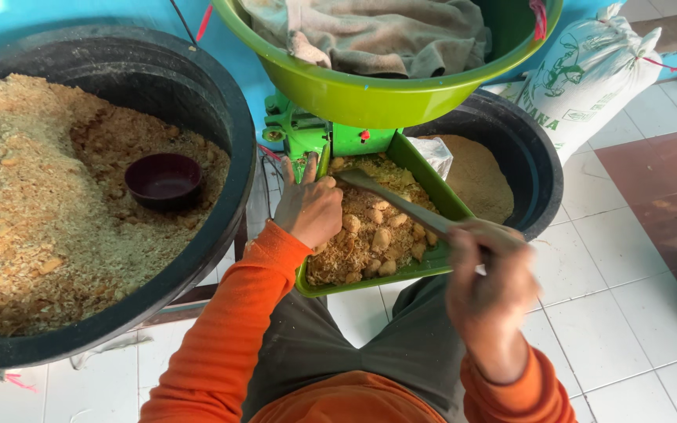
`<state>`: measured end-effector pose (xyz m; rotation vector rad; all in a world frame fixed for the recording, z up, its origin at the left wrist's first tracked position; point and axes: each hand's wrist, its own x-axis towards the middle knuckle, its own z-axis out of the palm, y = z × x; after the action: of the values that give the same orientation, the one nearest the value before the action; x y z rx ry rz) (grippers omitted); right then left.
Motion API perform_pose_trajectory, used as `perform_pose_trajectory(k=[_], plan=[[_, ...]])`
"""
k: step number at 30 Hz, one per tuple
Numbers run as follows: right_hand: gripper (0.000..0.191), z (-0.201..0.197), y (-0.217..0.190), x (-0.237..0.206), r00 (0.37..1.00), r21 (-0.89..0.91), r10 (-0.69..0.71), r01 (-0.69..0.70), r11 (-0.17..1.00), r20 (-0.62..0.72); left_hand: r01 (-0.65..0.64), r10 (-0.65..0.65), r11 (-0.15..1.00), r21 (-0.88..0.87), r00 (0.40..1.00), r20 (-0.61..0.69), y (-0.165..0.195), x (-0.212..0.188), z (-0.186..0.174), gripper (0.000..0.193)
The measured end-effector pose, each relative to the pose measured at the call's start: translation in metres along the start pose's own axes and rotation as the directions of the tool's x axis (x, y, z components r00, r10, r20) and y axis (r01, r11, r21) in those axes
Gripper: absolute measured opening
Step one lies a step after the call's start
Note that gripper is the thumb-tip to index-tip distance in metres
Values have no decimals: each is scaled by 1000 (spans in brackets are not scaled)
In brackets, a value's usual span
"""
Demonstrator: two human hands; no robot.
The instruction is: The person sits on the floor in front of a green grinding machine and uses a scoop to push peanuts and crumbly material from a green tray into the machine's intake. They scoop ground powder from a large basin with a bowl and pour it into a plastic bag, then resume feeding material into the machine.
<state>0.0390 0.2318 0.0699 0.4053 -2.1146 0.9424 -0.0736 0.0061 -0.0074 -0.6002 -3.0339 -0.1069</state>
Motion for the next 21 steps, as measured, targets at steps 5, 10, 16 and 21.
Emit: perform_pose_trajectory(k=[5,10,16,21], plan=[[18,-1,2,5,996,-104,-86,84,991,-8,-7,7,1000,-26,1000,-13,-1,0,3,13],[17,-1,-1,12,998,11,57,-56,998,-41,-15,13,999,-39,998,-54,-1,-1,5,15],[17,10,-4,4,985,-39,-96,102,994,144,-36,34,998,42,998,52,-1,0,1,13],[16,18,-2,-9,999,-15,19,-18,1000,35,-27,29,999,40,998,-58,-3,1,4,13]])
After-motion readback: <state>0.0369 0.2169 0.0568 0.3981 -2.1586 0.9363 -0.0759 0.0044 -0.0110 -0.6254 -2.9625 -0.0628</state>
